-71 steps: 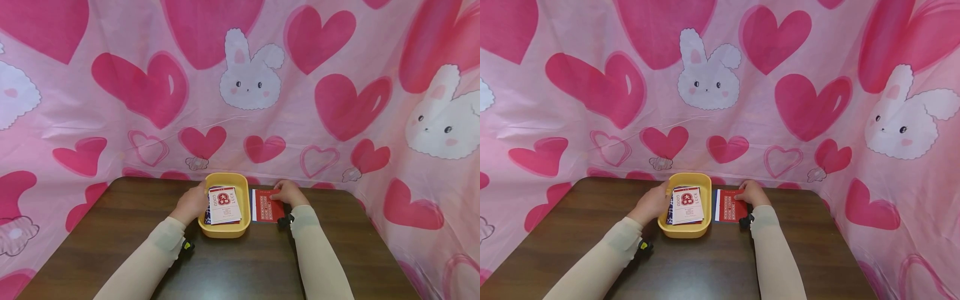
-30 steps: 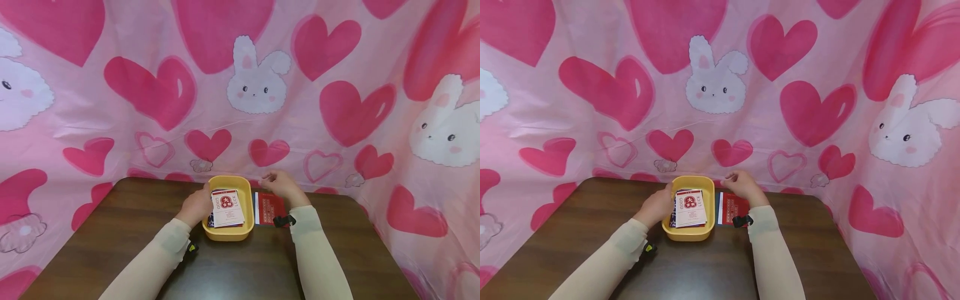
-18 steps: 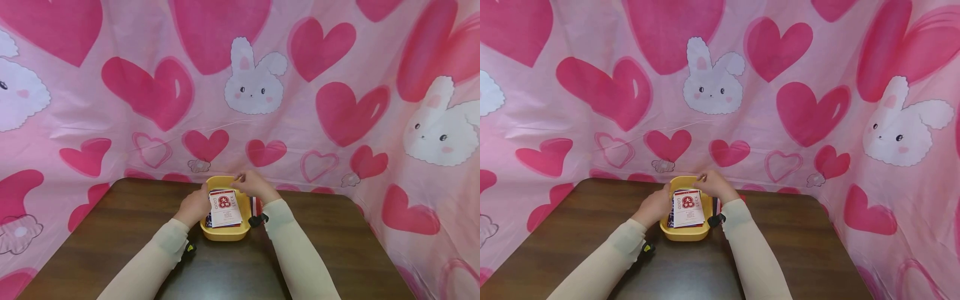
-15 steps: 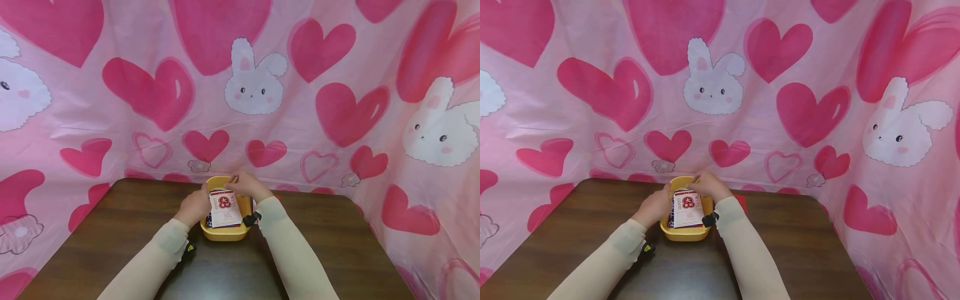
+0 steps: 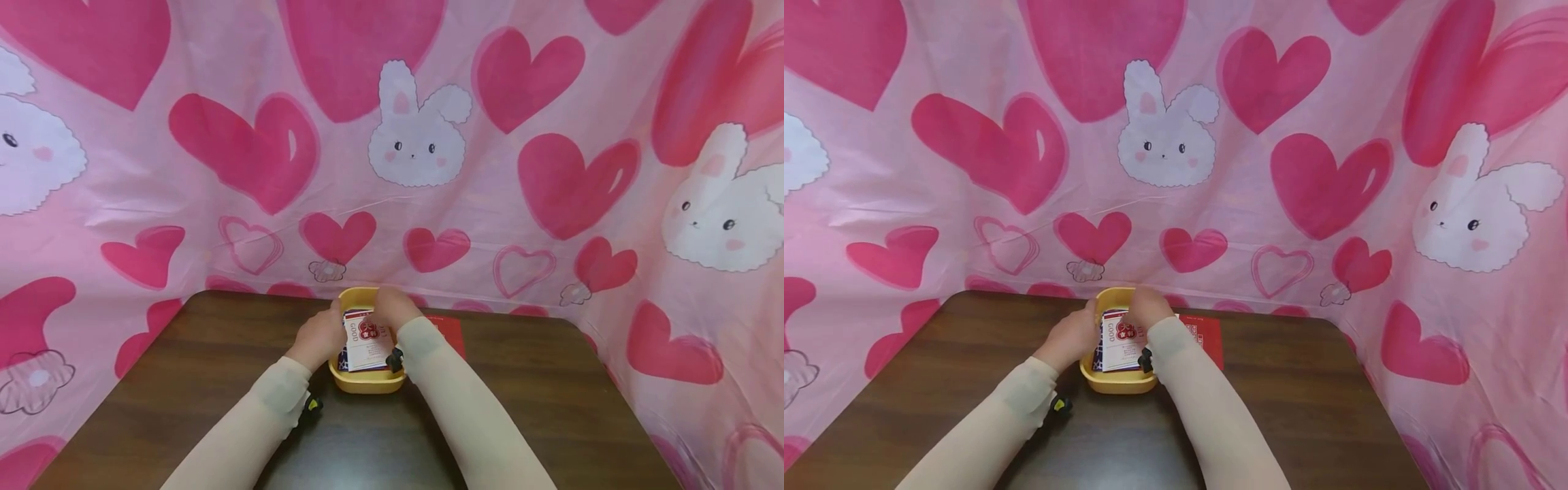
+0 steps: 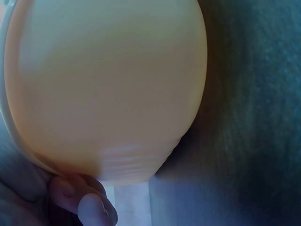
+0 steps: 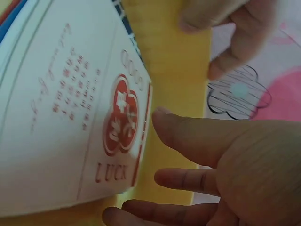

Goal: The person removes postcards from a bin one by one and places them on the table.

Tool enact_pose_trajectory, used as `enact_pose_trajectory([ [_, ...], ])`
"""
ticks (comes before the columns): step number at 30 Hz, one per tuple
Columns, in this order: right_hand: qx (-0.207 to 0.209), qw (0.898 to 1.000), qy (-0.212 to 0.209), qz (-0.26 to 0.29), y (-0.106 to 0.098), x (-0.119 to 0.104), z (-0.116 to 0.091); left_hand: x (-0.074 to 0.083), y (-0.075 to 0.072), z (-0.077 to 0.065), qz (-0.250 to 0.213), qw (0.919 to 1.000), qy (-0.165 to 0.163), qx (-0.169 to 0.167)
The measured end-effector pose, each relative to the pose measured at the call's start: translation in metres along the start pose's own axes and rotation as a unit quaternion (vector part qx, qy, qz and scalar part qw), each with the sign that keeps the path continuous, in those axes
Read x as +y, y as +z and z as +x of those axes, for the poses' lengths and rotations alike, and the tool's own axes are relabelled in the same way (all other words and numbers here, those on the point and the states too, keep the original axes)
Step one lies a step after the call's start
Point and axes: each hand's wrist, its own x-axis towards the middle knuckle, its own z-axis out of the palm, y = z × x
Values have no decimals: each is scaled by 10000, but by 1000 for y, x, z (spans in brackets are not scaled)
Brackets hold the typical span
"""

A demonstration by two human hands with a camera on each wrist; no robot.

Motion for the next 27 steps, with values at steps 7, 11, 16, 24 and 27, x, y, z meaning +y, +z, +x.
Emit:
enact_pose_trajectory([
  [7,29,9982,-98,-592,9,-5,-1,0,-1,0,-9,10000,-7,19],
  [11,-76,9980,-52,-620,10,-7,-2,0,-1,1,-21,10000,-54,-3],
  [16,-138,9974,-21,-714,9,-4,0,0,0,1,-1,10000,-83,-29],
  [24,-34,9987,-147,-481,-2,7,8,1,0,2,41,10000,-30,-44],
  [27,-4,9994,-133,-324,-3,9,9,1,1,2,25,10000,-19,-46],
])
